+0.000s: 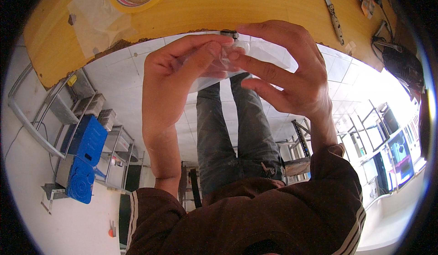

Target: The person prepares small plastic bags by taping them to a yellow table, then moves to a metal table to place round dough pieces into the bags. The person handles each dough piece individually, placing it into a bag and setting the filled bag aside.

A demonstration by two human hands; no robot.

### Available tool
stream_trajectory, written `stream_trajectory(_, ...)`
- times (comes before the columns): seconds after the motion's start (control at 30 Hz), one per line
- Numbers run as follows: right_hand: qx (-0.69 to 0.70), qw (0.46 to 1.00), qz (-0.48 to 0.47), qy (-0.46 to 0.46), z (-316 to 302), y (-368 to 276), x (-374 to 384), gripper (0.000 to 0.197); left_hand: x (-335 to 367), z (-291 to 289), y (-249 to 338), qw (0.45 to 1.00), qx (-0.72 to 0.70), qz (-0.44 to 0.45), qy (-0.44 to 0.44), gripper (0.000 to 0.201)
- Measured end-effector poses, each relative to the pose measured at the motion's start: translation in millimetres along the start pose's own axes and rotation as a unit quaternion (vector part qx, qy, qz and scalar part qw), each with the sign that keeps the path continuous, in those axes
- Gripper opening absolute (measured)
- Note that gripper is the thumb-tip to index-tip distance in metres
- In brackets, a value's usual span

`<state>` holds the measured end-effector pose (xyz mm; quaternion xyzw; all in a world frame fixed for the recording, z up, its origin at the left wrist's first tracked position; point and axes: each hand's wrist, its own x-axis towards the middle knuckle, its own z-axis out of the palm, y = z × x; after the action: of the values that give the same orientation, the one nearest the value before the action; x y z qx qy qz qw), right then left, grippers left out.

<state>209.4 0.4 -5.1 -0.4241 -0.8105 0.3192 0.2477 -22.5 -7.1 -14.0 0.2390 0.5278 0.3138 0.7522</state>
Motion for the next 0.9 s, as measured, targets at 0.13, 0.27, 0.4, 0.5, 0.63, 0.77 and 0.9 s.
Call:
stream_trajectory(0.13, 0.005, 1.0, -0.018, -0.016, -3.4, 0.8, 2.2, 0.033, -0.3, 0.9, 2.4, 1.0, -0.013, -0.001, -0.006, 0.023)
stream_trajectory(0.27, 0.048, 0.998, -0.026, -0.011, -7.0, 1.9, 4.4, 0.03, -0.9, 4.5, 2.5, 1.0, 0.004, -0.01, -0.022, 0.021)
stream_trajectory(0.4, 0.115, 0.991, 0.05, 0.046, -2.8, 2.0, 10.0, 0.025, -3.1, 14.5, 2.7, 0.999, 0.039, 0.004, -0.007, 0.021)
stream_trajectory(0.5, 0.166, 0.975, 0.138, 0.045, -2.1, 0.5, 12.9, 0.022, -3.1, 22.4, 3.3, 0.996, 0.069, 0.047, 0.013, 0.018)
stream_trajectory(0.63, 0.12, 0.983, 0.136, -0.003, -7.2, 2.9, 22.0, 0.021, 2.9, 22.4, 5.6, 0.986, 0.115, 0.117, 0.009, 0.015)
stream_trajectory(0.77, 0.004, 0.996, 0.084, 0.002, -22.4, 14.3, 47.9, 0.012, 4.7, 19.6, 7.4, 0.937, 0.234, 0.234, 0.113, 0.018)
stream_trajectory(0.9, -0.227, 0.961, -0.066, 0.143, -57.6, 45.2, 109.4, 0.019, 23.1, 5.8, 14.0, 0.808, 0.383, 0.37, 0.251, 0.028)
